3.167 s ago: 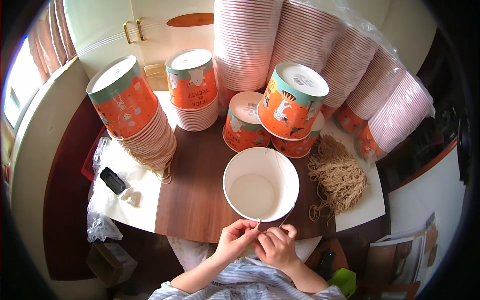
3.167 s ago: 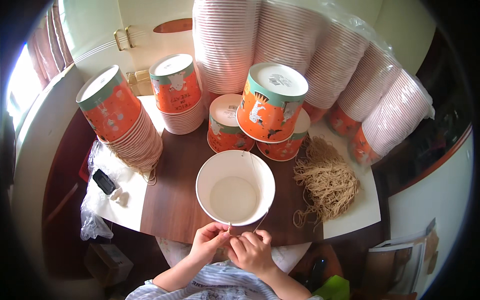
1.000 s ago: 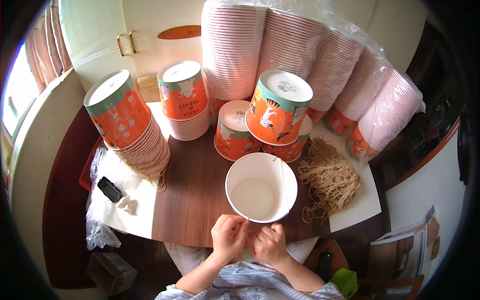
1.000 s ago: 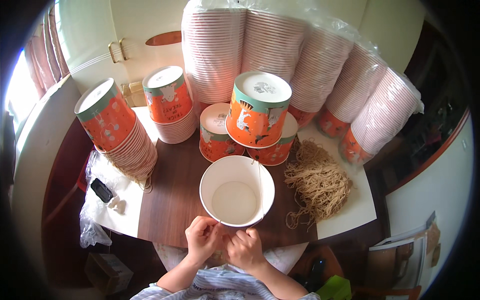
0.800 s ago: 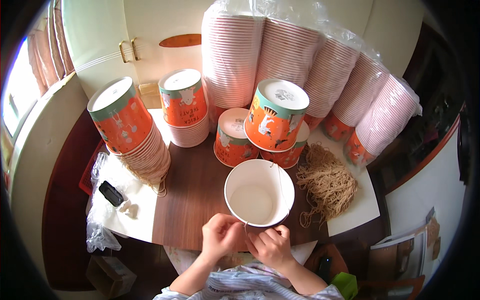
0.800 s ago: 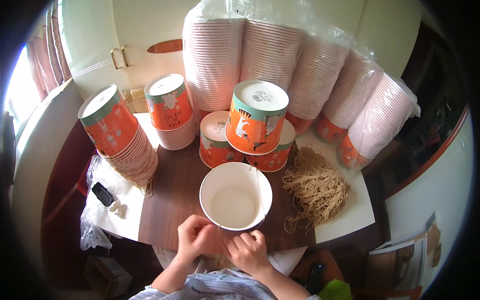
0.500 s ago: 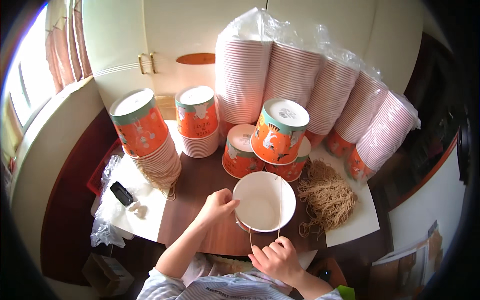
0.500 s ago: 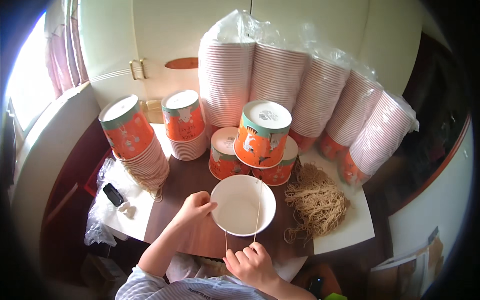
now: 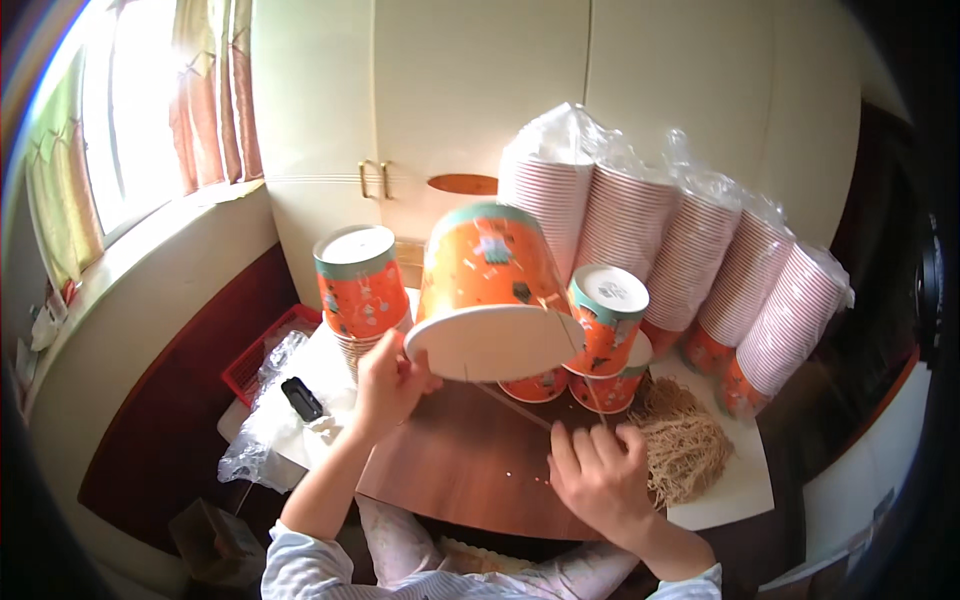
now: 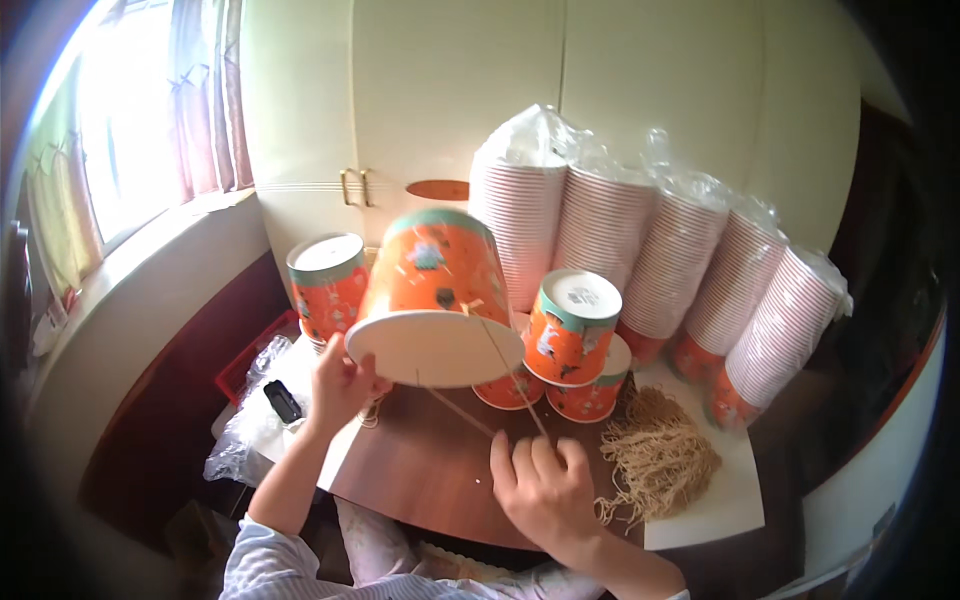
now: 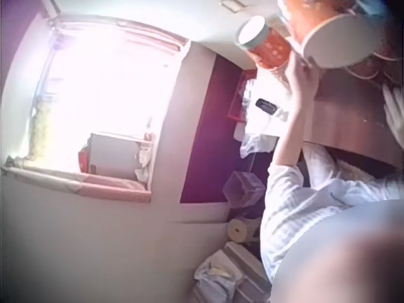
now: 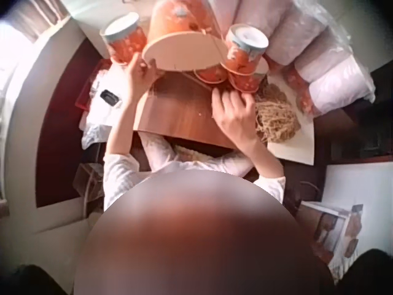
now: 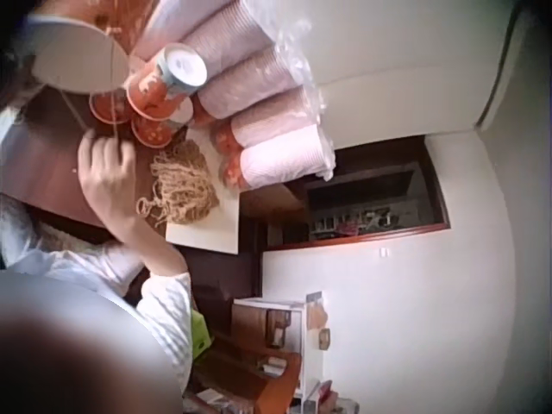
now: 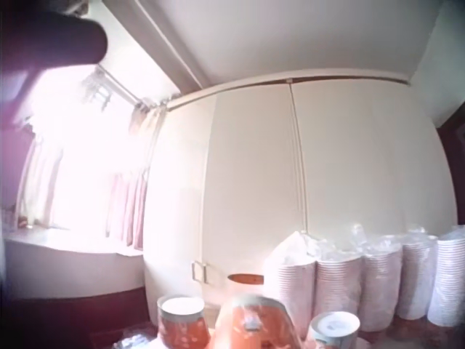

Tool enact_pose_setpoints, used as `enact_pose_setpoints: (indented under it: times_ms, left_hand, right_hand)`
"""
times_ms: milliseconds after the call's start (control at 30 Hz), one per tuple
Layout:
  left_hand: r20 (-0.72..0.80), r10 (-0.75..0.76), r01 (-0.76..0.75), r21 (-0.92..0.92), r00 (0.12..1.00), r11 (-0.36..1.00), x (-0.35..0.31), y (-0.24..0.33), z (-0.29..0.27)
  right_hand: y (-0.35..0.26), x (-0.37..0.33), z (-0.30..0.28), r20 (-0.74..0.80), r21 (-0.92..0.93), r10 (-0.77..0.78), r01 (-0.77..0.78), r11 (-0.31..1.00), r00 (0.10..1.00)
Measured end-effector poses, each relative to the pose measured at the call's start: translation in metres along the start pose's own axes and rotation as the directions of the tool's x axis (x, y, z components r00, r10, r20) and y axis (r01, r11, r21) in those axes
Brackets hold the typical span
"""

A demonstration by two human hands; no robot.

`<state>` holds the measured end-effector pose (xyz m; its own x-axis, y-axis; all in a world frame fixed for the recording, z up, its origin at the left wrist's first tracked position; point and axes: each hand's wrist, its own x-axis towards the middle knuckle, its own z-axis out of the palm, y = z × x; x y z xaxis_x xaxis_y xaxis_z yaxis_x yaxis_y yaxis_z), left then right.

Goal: Attaching string handles to printed paper buckets in a packaging workspace.

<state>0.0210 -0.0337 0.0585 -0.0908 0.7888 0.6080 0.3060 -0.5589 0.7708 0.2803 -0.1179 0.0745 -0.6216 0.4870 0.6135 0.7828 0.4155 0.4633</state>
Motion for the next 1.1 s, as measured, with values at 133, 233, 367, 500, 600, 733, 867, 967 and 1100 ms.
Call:
enact_pose_setpoints:
  times_ms: [133,233,367,500,600,733,867,967,1100]
  left_hand:
    - [-0.209,0.403,-0.317,0.348,0.891,0.882,0.067,-0.011,-0.057]
    - [-0.173,0.467,-0.411,0.28,0.867,0.867,0.112,-0.016,-0.085]
    - [-0.264,0.443,-0.318,0.406,0.857,0.857,0.157,-0.066,-0.131]
    - [-0.256,0.459,-0.347,0.383,0.85,0.856,0.188,-0.115,-0.152]
    - [-0.289,0.383,-0.352,0.154,0.878,0.923,0.199,-0.154,-0.163]
    - [-0.258,0.251,-0.263,-0.012,0.933,0.965,0.182,-0.187,-0.155]
    - [-0.178,0.129,-0.137,-0.032,0.976,0.99,0.167,-0.211,-0.153]
    - [-0.164,0.046,-0.075,-0.173,0.985,0.982,0.158,-0.211,-0.148]
    - [0.021,-0.06,0.057,0.123,0.998,0.991,0.149,-0.223,-0.166]
  right_hand:
    - [0.01,0.087,0.031,-0.131,-0.024,0.033,-0.036,0.999,0.991]
    - [0.022,0.146,0.087,-0.137,-0.148,0.016,-0.036,0.988,0.99]
    - [0.004,0.211,0.145,-0.156,-0.22,-0.041,0.005,0.976,0.987]
    - [-0.03,0.241,0.2,-0.062,-0.473,-0.06,0.023,0.881,0.996]
    - [-0.041,0.246,0.219,0.005,-0.538,-0.11,0.095,0.838,0.994]
    - [-0.056,0.238,0.219,0.078,-0.416,-0.125,0.146,0.897,0.989]
    - [-0.069,0.212,0.227,0.064,-0.384,-0.17,0.181,0.905,0.983]
    - [-0.075,0.198,0.221,0.017,-0.366,-0.197,0.189,0.911,0.98]
    - [-0.084,0.191,0.224,-0.034,-0.322,-0.208,0.186,0.928,0.978]
